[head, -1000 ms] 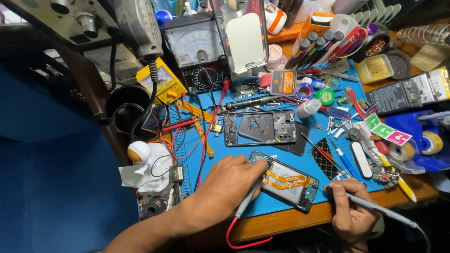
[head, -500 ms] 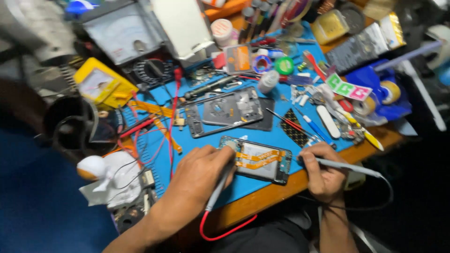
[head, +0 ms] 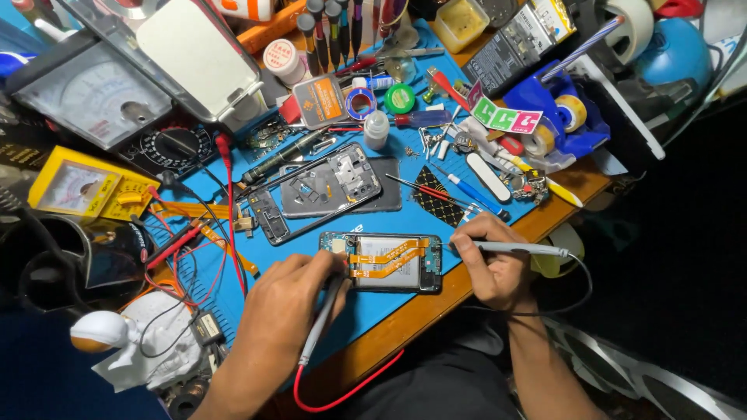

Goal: Using a multimeter to measure and test various components on a disassembled smartphone motherboard.

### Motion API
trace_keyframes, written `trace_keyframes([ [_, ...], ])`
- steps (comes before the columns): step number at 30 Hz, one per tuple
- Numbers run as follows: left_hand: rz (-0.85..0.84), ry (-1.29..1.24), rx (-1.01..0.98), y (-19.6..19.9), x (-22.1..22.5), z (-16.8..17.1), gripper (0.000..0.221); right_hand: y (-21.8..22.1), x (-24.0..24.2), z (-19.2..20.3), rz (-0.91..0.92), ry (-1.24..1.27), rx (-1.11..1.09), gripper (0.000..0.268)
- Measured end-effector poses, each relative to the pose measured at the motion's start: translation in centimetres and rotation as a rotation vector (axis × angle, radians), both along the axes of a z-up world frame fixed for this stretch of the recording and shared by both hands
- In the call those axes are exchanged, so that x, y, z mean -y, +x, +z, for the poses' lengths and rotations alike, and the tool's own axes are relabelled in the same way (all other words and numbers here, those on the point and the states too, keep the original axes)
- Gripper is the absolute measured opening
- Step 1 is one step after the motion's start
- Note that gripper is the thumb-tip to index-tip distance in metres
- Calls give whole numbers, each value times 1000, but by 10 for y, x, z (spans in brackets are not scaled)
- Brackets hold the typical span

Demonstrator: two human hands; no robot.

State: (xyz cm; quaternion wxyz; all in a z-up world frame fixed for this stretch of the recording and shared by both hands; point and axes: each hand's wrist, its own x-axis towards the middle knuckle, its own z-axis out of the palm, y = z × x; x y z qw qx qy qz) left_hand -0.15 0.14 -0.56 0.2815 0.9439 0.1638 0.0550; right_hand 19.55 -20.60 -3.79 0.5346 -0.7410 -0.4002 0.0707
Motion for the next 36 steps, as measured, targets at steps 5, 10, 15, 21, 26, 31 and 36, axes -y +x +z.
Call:
trace_keyframes([
  [5, 14, -9, -46, -1, 0, 1, 20, 0, 1, -1, 1, 10, -15, 24],
  [10, 10, -36, -72, -1, -1, 3, 20, 1, 2, -1, 8, -7, 12, 24],
  [15, 0, -48, -80, 0, -1, 8, 20, 1, 2, -1, 10, -3, 10, 26],
  [21, -16, -21, -45, 0, -1, 4, 20, 1, 3, -2, 0, -11, -3, 25],
  [26, -19, -8, -41, 0, -1, 4, 19, 1, 1, -1, 10, 2, 22, 27],
  [31, -18, -13, -33, 1, -1, 4, 20, 0, 1, 1, 4, -11, 21, 28],
  [36, -21, -12, -47, 0, -1, 5, 19, 1, 1, 1, 7, -6, 20, 28],
])
